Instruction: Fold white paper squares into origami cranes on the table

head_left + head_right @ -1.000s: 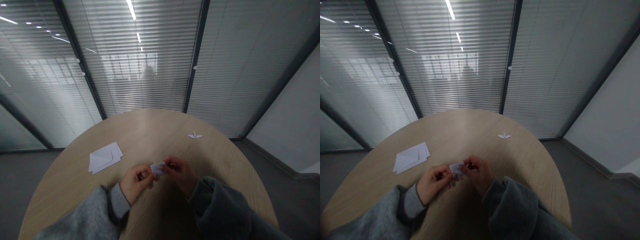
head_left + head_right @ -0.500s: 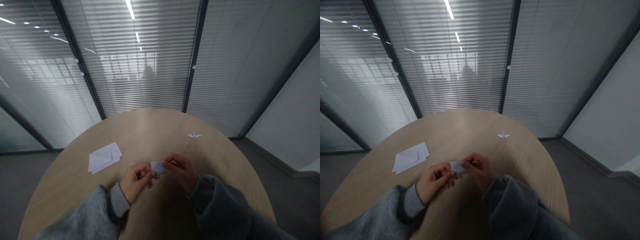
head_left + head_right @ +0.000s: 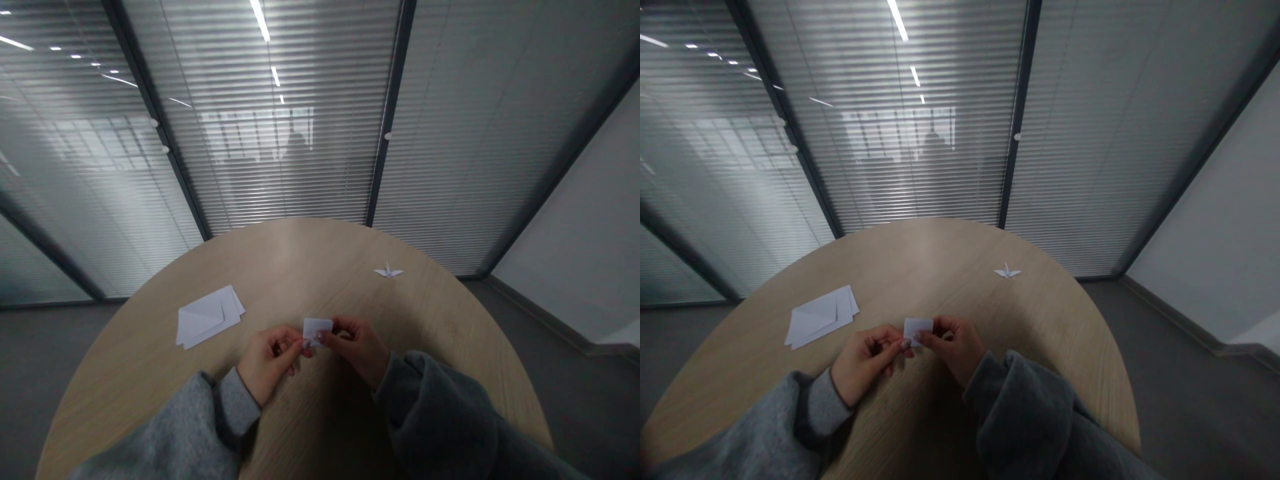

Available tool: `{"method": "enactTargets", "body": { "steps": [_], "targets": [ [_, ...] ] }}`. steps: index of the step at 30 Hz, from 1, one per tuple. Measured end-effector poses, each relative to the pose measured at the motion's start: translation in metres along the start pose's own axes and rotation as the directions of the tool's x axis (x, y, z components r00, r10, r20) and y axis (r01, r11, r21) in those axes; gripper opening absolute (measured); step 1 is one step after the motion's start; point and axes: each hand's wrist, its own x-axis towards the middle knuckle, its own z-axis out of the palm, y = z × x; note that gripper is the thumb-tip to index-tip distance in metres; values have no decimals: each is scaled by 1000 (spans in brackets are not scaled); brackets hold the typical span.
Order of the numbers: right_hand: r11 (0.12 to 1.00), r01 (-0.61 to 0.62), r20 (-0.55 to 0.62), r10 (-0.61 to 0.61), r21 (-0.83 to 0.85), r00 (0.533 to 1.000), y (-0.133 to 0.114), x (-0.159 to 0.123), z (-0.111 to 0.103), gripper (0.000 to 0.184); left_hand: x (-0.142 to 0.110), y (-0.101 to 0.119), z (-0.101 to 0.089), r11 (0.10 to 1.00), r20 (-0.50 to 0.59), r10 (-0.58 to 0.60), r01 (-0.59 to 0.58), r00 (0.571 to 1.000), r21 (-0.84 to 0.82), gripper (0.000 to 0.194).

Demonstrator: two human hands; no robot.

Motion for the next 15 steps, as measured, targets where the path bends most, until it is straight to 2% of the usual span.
{"method": "enactTargets", "body": {
  "steps": [15],
  "targets": [
    [999,38,30,-38,-10,999,6,1,0,34,-2,3,1,999,26,-32,32,999,5,38]
  ]
}}
